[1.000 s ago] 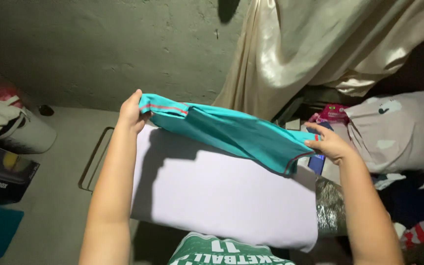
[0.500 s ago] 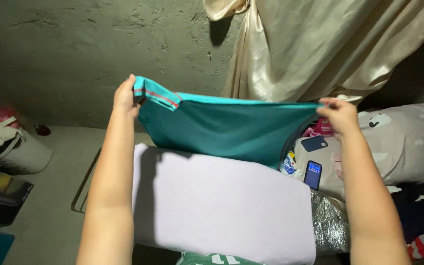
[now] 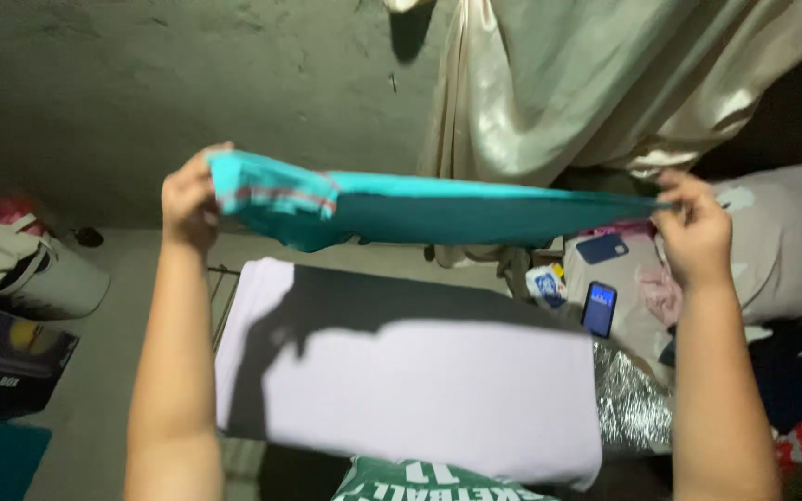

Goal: Folding various items of laundry, including shirts and pants, on an ironing board.

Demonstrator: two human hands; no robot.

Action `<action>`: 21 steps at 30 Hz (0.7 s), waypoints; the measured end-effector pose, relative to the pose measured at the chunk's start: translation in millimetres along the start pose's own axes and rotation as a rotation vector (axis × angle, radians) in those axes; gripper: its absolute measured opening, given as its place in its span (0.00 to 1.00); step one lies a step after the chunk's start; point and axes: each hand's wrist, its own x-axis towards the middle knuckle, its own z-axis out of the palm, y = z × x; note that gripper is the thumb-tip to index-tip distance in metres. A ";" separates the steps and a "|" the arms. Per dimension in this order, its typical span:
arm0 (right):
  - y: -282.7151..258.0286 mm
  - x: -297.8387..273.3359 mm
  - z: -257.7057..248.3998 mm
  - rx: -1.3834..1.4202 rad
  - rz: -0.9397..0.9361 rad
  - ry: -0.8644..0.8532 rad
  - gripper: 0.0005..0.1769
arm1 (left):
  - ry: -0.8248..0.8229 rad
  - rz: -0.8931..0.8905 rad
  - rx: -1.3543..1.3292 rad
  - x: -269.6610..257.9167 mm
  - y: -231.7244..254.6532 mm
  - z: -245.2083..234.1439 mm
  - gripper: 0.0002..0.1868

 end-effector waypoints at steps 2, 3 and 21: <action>3.7 -52.6 -12.5 0.088 0.232 -0.030 0.06 | -0.038 0.002 0.074 -49.8 -12.5 -8.5 0.21; 4.3 -79.5 -20.0 0.174 0.450 -0.057 0.04 | -0.077 0.017 0.142 -76.3 -19.1 -12.4 0.16; 95.5 -337.5 -30.1 -0.160 0.578 -0.726 0.11 | -0.464 -0.768 0.899 -302.6 -153.2 -83.8 0.10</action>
